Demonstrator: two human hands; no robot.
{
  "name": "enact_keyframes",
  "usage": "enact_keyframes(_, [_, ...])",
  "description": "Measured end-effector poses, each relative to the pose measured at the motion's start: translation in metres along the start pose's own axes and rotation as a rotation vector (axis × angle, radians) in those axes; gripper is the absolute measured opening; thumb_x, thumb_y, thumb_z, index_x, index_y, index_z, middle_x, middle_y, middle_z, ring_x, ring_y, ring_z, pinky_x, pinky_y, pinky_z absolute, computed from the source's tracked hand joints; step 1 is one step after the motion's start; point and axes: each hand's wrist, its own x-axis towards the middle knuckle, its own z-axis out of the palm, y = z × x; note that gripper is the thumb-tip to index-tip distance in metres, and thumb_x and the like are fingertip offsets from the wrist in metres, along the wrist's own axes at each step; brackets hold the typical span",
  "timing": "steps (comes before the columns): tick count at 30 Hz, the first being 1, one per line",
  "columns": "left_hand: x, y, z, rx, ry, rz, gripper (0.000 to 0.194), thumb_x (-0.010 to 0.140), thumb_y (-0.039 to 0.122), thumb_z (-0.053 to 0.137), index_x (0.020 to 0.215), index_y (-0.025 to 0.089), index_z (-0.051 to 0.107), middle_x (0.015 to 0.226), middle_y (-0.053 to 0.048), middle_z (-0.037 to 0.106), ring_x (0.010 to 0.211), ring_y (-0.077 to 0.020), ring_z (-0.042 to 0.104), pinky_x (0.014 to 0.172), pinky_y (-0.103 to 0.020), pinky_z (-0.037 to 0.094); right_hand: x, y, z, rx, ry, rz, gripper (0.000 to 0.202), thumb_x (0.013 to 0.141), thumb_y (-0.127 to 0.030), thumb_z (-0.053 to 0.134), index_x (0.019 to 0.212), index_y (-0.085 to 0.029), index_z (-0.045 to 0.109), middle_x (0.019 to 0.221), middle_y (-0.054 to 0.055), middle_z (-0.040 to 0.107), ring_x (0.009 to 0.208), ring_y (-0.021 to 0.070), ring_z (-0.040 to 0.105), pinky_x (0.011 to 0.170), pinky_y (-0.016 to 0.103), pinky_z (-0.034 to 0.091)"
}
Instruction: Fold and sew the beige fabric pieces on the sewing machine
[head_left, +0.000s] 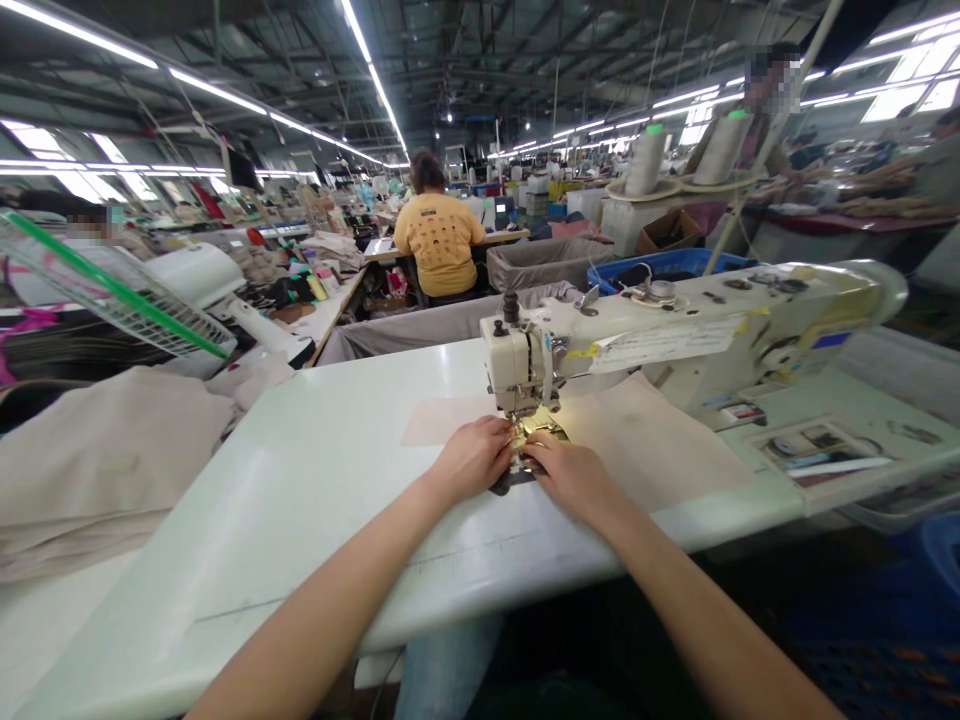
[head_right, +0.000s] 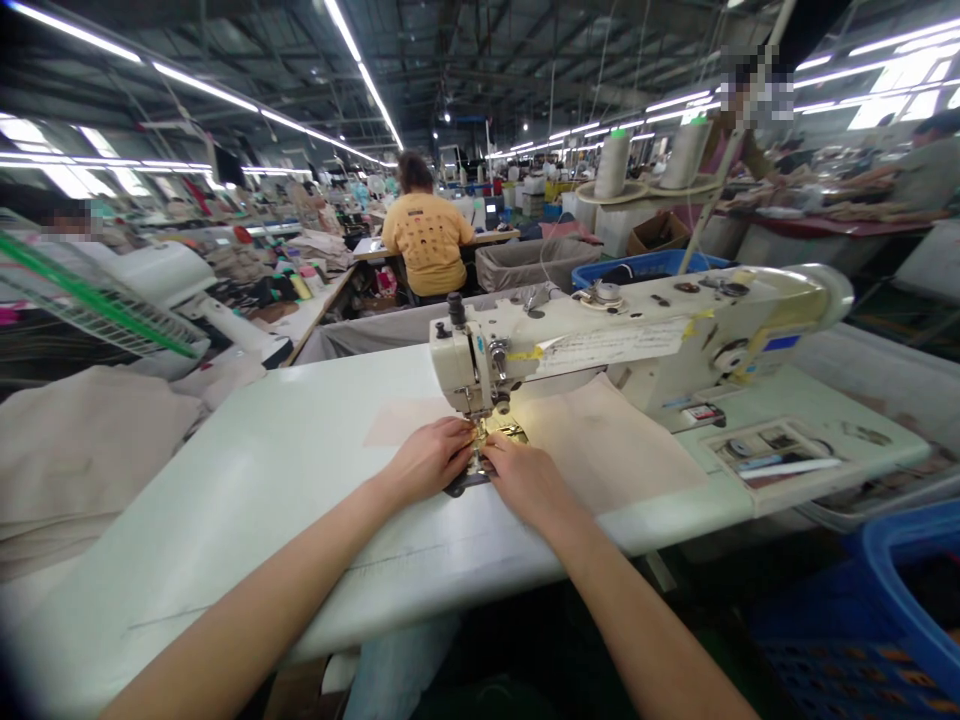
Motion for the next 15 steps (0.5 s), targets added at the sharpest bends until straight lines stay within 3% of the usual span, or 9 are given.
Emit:
enact_keyframes(9, [-0.0061,-0.0013,0.007,-0.022,0.084,0.008,0.028,0.101,0.026,0.045,0.118,0.016,0.064,0.125,-0.013,0.067,0.116,-0.0251,0.063,0.102,-0.041,0.053,-0.0086,-0.0004,0.0068,0.027,0.035,0.002,0.029,0.099,-0.018,0.051,0.124,-0.02,0.067,0.133,0.007,0.065,0.105,0.022,0.068,0.089,0.032,0.053])
enact_keyframes(15, [-0.0065,-0.0011,0.0098,-0.03,0.096,0.001,0.03,0.1,0.026,0.045,0.121,0.016,0.065,0.126,-0.014,0.067,0.118,-0.0255,0.062,0.103,-0.042,0.053,-0.0088,-0.0009,0.0065,0.033,0.042,0.012,0.03,0.099,-0.02,0.05,0.124,-0.024,0.067,0.133,0.006,0.066,0.107,0.0211,0.068,0.09,0.03,0.053])
